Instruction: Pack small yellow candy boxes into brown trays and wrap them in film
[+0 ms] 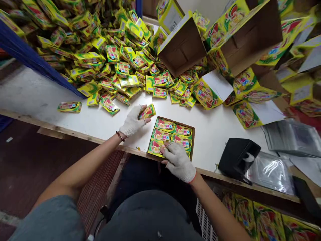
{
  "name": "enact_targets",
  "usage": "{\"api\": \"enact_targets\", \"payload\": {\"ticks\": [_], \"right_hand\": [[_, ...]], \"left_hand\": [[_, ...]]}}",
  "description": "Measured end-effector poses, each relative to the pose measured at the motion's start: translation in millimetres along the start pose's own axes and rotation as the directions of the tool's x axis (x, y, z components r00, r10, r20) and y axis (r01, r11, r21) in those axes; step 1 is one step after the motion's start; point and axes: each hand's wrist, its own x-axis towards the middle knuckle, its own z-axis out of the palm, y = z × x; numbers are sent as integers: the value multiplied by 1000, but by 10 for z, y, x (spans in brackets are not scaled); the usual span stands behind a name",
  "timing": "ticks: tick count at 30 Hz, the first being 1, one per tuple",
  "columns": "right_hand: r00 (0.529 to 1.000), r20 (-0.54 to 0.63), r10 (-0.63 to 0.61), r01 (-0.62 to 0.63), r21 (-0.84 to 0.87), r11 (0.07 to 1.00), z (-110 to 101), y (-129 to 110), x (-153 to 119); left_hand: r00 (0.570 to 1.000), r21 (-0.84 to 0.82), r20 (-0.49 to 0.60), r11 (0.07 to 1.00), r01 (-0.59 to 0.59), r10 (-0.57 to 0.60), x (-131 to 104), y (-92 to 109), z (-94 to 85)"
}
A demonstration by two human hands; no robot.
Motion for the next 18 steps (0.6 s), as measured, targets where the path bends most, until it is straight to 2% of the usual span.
{"api": "enact_targets", "payload": {"ticks": [2,3,5,6,8,9,12,13,15,16,18], "right_hand": [[1000,12,-1,0,120,993,-25,23,-15],[999,-6,50,-48,202,978,-43,35,-15],[963,-86,254,-198,411,890,-82,59,18],[917,-134,375,-255,525,812,-98,68,53],[810,-184,557,-279,714,642,-114,79,160],[779,-176,602,-269,773,574,-115,79,225],[738,-98,668,-303,835,458,-125,85,421],[729,-85,679,-322,833,450,-144,100,477],[722,-106,684,-348,798,491,-219,169,574],[738,-115,665,-367,759,538,-269,223,618],[811,-87,579,-404,633,660,-366,349,711]], "left_hand": [[990,22,4,990,-140,140,-88,165,-16],[975,55,22,974,-221,221,-110,256,-7],[925,144,100,914,-378,367,-137,442,50],[899,185,140,881,-435,415,-155,532,99],[872,238,171,839,-489,459,-221,699,231],[874,245,151,839,-487,463,-270,769,306],[889,185,60,870,-457,454,-409,883,478],[892,154,49,879,-451,450,-421,880,492],[903,137,28,893,-428,428,-344,805,419],[914,169,7,901,-400,405,-249,738,331],[945,315,-68,906,-284,320,44,564,81]]}}
